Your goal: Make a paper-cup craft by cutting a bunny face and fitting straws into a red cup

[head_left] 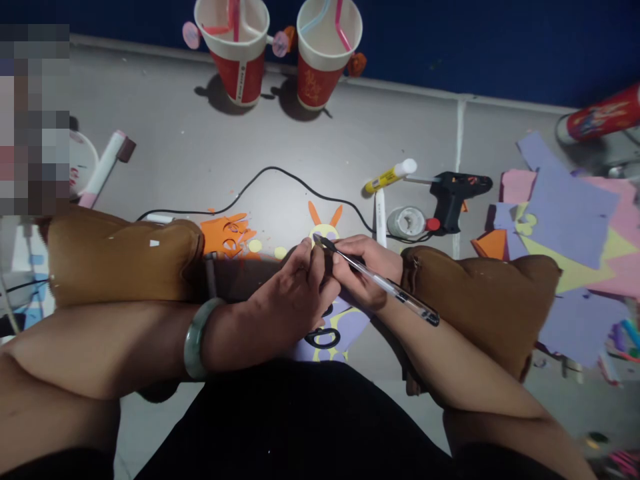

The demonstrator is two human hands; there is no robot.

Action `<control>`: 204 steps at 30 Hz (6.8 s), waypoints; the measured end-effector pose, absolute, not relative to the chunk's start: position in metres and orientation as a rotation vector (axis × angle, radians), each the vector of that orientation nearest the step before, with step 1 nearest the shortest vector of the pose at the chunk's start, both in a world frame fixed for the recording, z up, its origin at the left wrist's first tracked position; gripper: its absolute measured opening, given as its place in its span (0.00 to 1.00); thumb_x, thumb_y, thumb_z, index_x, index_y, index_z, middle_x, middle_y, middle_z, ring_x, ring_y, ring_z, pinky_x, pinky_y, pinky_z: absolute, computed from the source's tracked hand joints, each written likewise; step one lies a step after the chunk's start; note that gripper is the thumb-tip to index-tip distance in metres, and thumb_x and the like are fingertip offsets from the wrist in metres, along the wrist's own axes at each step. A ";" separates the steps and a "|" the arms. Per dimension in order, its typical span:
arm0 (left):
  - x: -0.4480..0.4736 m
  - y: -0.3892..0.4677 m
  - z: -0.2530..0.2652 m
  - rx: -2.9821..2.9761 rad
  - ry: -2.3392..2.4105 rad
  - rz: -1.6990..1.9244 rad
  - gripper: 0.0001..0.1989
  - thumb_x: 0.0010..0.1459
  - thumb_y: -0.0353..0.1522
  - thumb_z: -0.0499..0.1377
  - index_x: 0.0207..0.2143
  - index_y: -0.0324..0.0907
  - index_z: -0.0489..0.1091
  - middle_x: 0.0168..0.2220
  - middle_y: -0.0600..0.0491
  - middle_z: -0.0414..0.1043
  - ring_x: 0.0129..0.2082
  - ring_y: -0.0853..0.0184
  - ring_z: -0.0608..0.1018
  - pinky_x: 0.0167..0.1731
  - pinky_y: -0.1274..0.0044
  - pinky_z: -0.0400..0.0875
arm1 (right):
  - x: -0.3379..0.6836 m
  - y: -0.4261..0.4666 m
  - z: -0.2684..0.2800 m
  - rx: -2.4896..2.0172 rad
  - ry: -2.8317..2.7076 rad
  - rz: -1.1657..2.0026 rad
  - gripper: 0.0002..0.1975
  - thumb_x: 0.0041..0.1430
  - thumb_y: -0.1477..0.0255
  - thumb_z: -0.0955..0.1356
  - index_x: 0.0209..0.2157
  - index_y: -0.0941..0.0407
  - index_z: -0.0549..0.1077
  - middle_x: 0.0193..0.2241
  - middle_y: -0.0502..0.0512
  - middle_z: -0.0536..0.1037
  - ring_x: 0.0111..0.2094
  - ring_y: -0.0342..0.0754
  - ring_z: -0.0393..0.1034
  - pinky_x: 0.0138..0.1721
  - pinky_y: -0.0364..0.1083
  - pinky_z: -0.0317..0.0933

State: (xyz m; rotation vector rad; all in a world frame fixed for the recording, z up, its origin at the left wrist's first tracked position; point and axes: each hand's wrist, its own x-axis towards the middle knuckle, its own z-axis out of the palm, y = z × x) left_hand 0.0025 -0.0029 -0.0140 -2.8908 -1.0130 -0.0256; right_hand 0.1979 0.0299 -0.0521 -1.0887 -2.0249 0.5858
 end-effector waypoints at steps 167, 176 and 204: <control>0.002 0.001 -0.007 -2.957 -1.039 0.119 0.29 0.67 0.44 0.58 0.58 0.28 0.68 0.61 0.28 0.70 0.64 0.46 0.73 0.69 0.59 0.61 | 0.207 0.032 -0.053 -1.213 -1.979 0.409 0.09 0.61 0.75 0.68 0.41 0.47 0.71 0.33 0.53 0.81 0.30 0.53 0.79 0.27 0.52 0.74; 0.004 0.004 -0.005 -3.000 -1.030 0.149 0.33 0.65 0.47 0.61 0.60 0.28 0.69 0.64 0.27 0.68 0.65 0.46 0.72 0.68 0.60 0.61 | 0.206 0.033 -0.051 -1.157 -2.007 0.377 0.08 0.60 0.75 0.70 0.41 0.50 0.71 0.33 0.52 0.82 0.31 0.50 0.80 0.28 0.48 0.74; 0.005 0.002 -0.008 -2.945 -1.015 0.160 0.38 0.60 0.53 0.64 0.58 0.29 0.69 0.62 0.28 0.70 0.66 0.45 0.71 0.68 0.60 0.59 | 0.206 0.032 -0.051 -1.196 -2.034 0.366 0.09 0.60 0.76 0.69 0.41 0.50 0.72 0.34 0.52 0.82 0.32 0.48 0.79 0.31 0.47 0.74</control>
